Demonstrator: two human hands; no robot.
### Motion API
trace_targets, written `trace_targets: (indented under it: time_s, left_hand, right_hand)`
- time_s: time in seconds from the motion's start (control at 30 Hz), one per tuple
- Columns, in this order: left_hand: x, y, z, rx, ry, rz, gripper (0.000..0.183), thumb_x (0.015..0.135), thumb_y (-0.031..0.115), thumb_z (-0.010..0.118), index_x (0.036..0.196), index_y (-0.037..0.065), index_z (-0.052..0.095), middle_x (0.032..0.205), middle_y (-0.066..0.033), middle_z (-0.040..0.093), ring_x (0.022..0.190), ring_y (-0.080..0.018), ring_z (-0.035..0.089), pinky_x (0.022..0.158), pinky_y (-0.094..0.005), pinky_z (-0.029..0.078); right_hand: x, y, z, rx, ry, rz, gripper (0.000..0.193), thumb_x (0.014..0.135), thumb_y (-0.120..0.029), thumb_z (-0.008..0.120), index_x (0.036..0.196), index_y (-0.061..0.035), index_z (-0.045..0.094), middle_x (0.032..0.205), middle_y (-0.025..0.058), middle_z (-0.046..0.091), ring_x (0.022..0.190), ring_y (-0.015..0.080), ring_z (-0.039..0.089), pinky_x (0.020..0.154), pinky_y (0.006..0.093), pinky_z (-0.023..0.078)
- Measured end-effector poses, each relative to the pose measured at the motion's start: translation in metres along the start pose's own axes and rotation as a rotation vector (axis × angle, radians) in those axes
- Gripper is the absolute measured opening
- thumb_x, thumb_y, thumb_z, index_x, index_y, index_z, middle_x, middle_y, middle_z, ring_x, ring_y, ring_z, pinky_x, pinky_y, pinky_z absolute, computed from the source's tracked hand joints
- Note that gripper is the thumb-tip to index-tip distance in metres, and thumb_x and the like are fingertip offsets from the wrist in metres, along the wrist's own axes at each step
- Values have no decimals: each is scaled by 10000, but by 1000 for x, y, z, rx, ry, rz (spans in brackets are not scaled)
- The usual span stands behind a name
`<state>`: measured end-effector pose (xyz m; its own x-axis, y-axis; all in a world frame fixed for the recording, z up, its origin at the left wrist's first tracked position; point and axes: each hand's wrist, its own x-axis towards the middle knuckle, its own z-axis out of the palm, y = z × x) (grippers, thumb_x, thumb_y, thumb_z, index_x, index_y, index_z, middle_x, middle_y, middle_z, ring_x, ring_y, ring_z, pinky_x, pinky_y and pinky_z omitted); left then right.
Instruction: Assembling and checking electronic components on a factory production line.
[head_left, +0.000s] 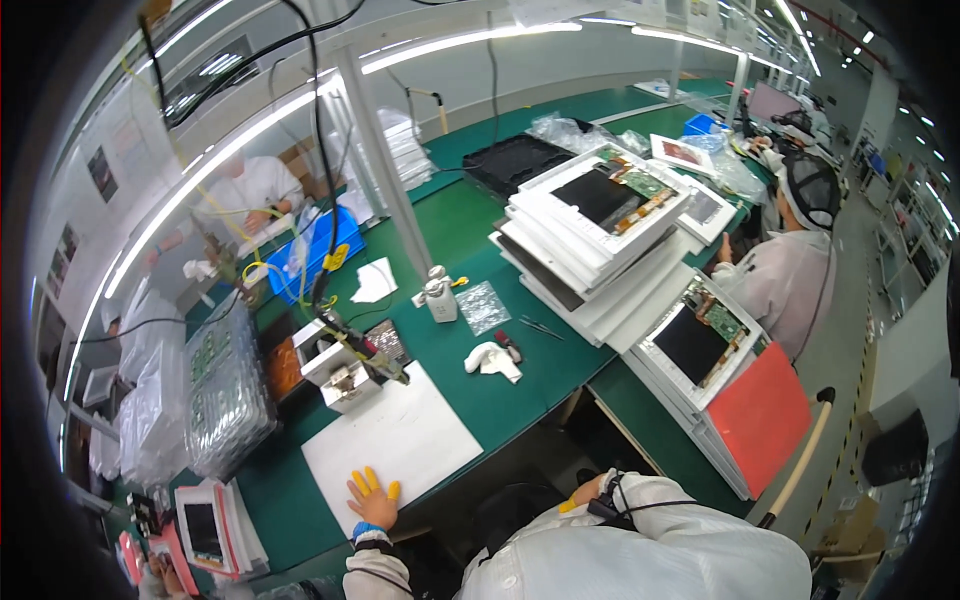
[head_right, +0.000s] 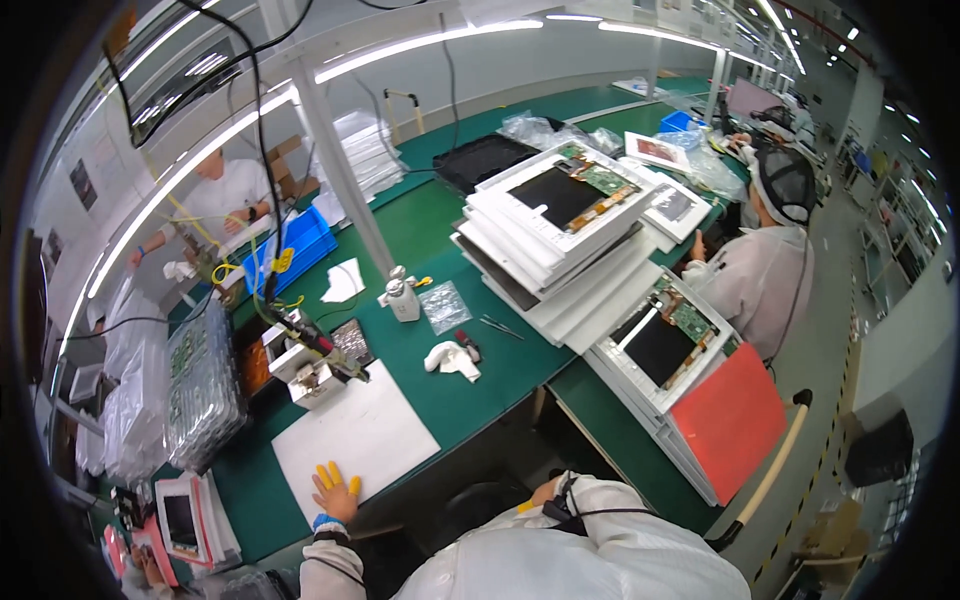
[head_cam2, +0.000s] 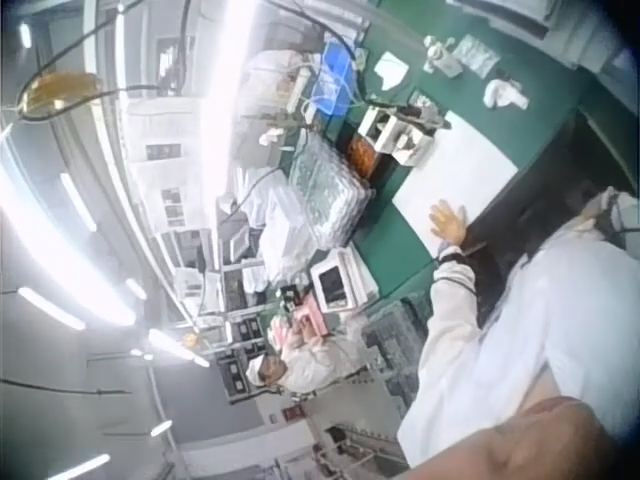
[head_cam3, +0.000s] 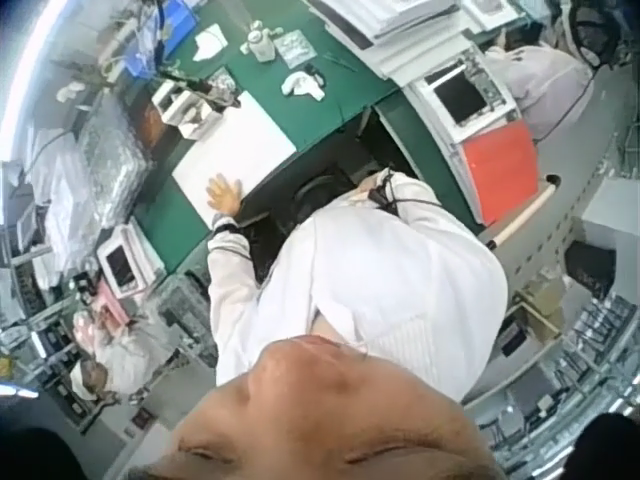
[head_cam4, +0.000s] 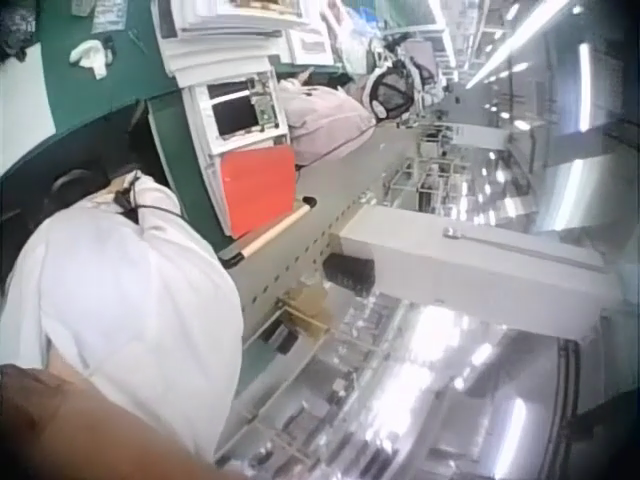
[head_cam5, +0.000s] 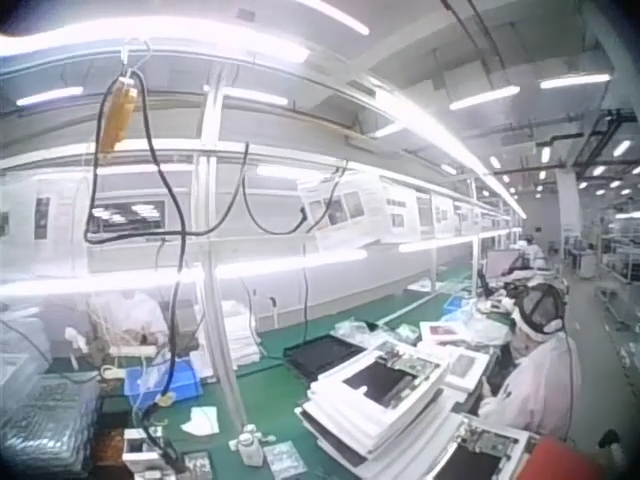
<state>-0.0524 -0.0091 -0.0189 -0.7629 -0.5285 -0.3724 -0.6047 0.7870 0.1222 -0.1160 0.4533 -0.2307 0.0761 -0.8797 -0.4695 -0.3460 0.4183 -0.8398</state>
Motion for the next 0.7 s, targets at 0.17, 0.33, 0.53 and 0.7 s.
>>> trace_targets:
  time_s: [0.17, 0.33, 0.53, 0.7]
  left_hand:
    - [1, -21, 6, -31, 9, -9, 832, 895, 561, 445, 1501, 102, 107, 1555, -185, 29, 1419, -418, -40, 1058, -674, 33]
    - [3, -22, 10, -25, 37, 16, 812, 898, 560, 437, 1498, 102, 136, 1553, -192, 31, 1417, -423, -44, 1047, -689, 26]
    - [3, -19, 7, -15, -6, 8, 775, 917, 529, 429, 1490, 87, 153, 1553, -188, 29, 1415, -423, -68, 1044, -692, 8]
    - [3, -17, 5, -34, -21, 7, 747, 923, 513, 428, 1466, 40, 231, 1542, -221, 61, 1411, -432, -81, 1035, -701, -9]
  right_hand:
    - [23, -27, -28, -134, -51, -43, 423, 849, -390, 545, 990, 0, 629, 922, 222, 640, 891, 395, 617, 761, 447, 489]
    - [61, -60, -49, -198, -109, -20, 417, 855, -376, 535, 1005, 3, 627, 937, 221, 640, 906, 387, 616, 772, 439, 486]
    - [47, -59, -47, -253, -139, 34, 411, 863, -358, 523, 1022, 7, 624, 955, 218, 639, 925, 378, 613, 785, 429, 483]
    - [35, -60, -30, -294, -152, 80, 407, 869, -344, 513, 1037, 11, 622, 970, 216, 639, 940, 370, 612, 796, 422, 481]
